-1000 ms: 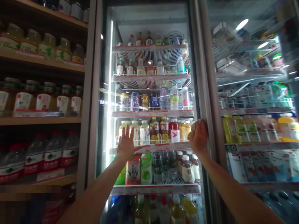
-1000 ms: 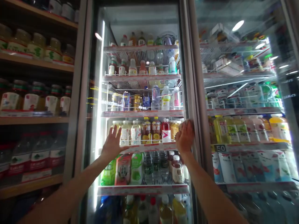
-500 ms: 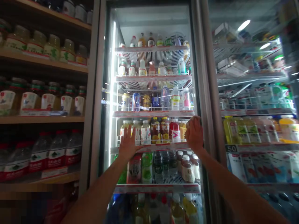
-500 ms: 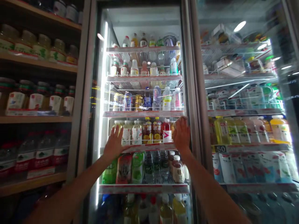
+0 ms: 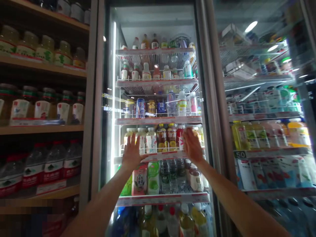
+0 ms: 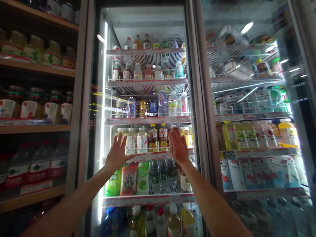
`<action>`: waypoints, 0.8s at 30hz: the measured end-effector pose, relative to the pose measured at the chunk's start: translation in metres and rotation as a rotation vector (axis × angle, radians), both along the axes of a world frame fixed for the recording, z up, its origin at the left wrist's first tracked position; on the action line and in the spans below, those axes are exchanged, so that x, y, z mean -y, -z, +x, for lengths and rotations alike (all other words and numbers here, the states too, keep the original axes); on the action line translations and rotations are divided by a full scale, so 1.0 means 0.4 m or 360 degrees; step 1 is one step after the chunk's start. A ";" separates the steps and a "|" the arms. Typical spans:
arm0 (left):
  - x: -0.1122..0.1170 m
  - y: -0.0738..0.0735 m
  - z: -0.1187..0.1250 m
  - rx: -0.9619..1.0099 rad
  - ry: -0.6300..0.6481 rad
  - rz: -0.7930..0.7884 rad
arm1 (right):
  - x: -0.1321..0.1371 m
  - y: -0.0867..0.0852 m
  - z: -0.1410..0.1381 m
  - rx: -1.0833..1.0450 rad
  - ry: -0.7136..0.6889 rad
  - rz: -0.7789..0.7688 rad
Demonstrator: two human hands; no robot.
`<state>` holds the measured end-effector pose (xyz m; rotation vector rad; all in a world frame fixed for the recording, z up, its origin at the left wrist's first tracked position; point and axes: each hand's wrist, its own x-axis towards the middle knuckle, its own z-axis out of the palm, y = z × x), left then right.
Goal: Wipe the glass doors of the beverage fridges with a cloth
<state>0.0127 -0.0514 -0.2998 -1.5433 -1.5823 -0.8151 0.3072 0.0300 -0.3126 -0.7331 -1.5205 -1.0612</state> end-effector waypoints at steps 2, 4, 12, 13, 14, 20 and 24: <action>-0.001 0.004 0.002 0.0015 0.0001 0.0007 | -0.020 0.002 0.087 -0.0358 0.0064 0.0025; -0.003 0.006 0.003 0.0026 -0.0009 0.0000 | -0.027 0.010 0.110 -0.0536 0.0080 0.0019; -0.016 0.011 -0.014 -0.0010 0.0019 0.0051 | 0.044 0.070 -0.171 0.0208 -0.0103 -0.0111; -0.017 0.011 -0.018 -0.0024 0.0020 0.0062 | 0.045 0.073 -0.168 0.0247 -0.0105 -0.0115; -0.018 0.010 -0.020 -0.0039 0.0025 0.0070 | 0.041 0.074 -0.146 0.0229 -0.0096 -0.0116; -0.002 0.007 0.010 0.0090 0.0004 -0.0029 | -0.010 0.073 0.083 -0.0514 0.0044 -0.0071; 0.011 0.006 0.044 0.0206 -0.0075 -0.0107 | 0.005 0.096 0.006 -0.0359 -0.0020 -0.0108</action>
